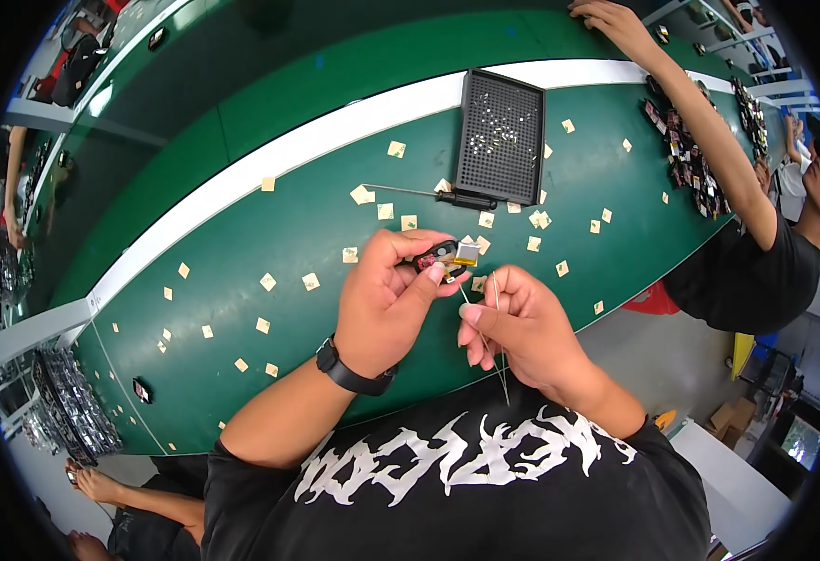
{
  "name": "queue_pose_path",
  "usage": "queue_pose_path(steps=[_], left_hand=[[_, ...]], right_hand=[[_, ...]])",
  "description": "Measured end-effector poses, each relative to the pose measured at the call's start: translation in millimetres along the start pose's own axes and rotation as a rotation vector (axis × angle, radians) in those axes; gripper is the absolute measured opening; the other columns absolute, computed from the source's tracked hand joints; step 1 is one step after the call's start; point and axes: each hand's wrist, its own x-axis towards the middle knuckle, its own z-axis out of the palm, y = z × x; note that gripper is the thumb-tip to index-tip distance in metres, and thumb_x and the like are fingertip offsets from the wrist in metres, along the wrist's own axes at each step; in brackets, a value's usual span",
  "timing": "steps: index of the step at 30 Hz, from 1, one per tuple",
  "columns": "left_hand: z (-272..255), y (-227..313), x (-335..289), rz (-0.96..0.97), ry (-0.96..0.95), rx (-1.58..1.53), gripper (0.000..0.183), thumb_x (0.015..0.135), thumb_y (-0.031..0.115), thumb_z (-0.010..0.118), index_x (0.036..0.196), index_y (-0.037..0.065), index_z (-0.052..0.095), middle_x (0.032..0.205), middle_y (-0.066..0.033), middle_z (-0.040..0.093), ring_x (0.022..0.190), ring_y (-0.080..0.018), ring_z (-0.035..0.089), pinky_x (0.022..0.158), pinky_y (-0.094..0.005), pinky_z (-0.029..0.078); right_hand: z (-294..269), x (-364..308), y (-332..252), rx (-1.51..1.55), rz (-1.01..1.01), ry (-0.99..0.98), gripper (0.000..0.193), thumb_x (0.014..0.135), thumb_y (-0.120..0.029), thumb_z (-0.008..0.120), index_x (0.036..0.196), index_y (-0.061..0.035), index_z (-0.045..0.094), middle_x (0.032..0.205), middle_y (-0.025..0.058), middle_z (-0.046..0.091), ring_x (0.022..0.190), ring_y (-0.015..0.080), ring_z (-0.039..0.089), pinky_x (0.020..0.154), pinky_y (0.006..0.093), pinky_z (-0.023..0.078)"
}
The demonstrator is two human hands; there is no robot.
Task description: Assemble small electronic components by applying adhesive stickers and connecting wires.
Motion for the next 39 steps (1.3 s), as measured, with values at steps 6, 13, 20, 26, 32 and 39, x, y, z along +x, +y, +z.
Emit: queue_pose_path(steps=[6, 13, 20, 26, 32, 39], left_hand=[[-6.1, -11.7, -8.6, 0.095, -0.059, 0.071, 0.018, 0.102, -0.004, 0.052, 0.121, -0.003, 0.052, 0.118, -0.0161, 0.065, 0.101, -0.0189, 0.070, 0.083, -0.0318, 0.059], [-6.9, -16.5, -10.3, 0.191, -0.047, 0.222, 0.015, 0.101, -0.003, 0.053, 0.116, -0.005, 0.054, 0.109, -0.0164, 0.069, 0.092, -0.0165, 0.071, 0.080, -0.0312, 0.058], [-5.3, -5.0, -10.5, 0.025, -0.027, 0.165, 0.014, 0.101, -0.003, 0.053, 0.115, -0.006, 0.053, 0.106, -0.0171, 0.069, 0.091, -0.0158, 0.071, 0.078, -0.0306, 0.059], [-9.5, -1.9, -9.2, -0.061, -0.067, 0.152, 0.014, 0.102, 0.000, 0.054, 0.116, -0.004, 0.052, 0.109, -0.0138, 0.064, 0.097, -0.0159, 0.068, 0.084, -0.0316, 0.061], [-8.1, 7.4, -2.9, -0.214, -0.044, -0.085, 0.015, 0.102, 0.000, 0.055, 0.117, -0.002, 0.051, 0.115, -0.0140, 0.064, 0.102, -0.0194, 0.070, 0.087, -0.0321, 0.062], [-6.3, 2.9, -4.2, -0.144, -0.066, 0.032, 0.013, 0.103, -0.001, 0.054, 0.115, -0.003, 0.049, 0.117, -0.0160, 0.065, 0.103, -0.0221, 0.072, 0.087, -0.0313, 0.063]], right_hand=[[2.7, 12.4, 4.7, 0.067, -0.010, 0.032, 0.021, 0.098, -0.005, 0.067, 0.090, -0.0078, 0.048, 0.077, 0.0110, 0.071, 0.055, 0.0140, 0.066, 0.045, 0.0229, 0.048], [-2.1, 15.0, 7.3, 0.141, -0.030, 0.010, 0.021, 0.098, -0.006, 0.067, 0.088, -0.0105, 0.049, 0.076, 0.0106, 0.070, 0.052, 0.0122, 0.064, 0.042, 0.0215, 0.045], [-2.6, 13.4, 10.0, 0.130, -0.103, 0.038, 0.028, 0.098, -0.002, 0.065, 0.084, -0.0130, 0.043, 0.074, 0.0106, 0.069, 0.051, 0.0119, 0.063, 0.040, 0.0214, 0.041], [1.9, 12.1, 16.8, 0.026, -0.210, 0.107, 0.029, 0.097, 0.000, 0.066, 0.085, -0.0120, 0.043, 0.075, 0.0103, 0.069, 0.052, 0.0109, 0.063, 0.042, 0.0212, 0.042], [-5.0, 5.7, 15.5, -0.159, -0.387, 0.120, 0.020, 0.096, 0.001, 0.068, 0.095, -0.0077, 0.050, 0.077, 0.0067, 0.068, 0.056, 0.0065, 0.059, 0.045, 0.0194, 0.040], [-8.5, 13.2, 6.1, -0.449, -0.528, 0.156, 0.031, 0.094, 0.001, 0.071, 0.124, 0.0012, 0.061, 0.076, -0.0032, 0.061, 0.064, -0.0001, 0.050, 0.055, 0.0177, 0.038]])
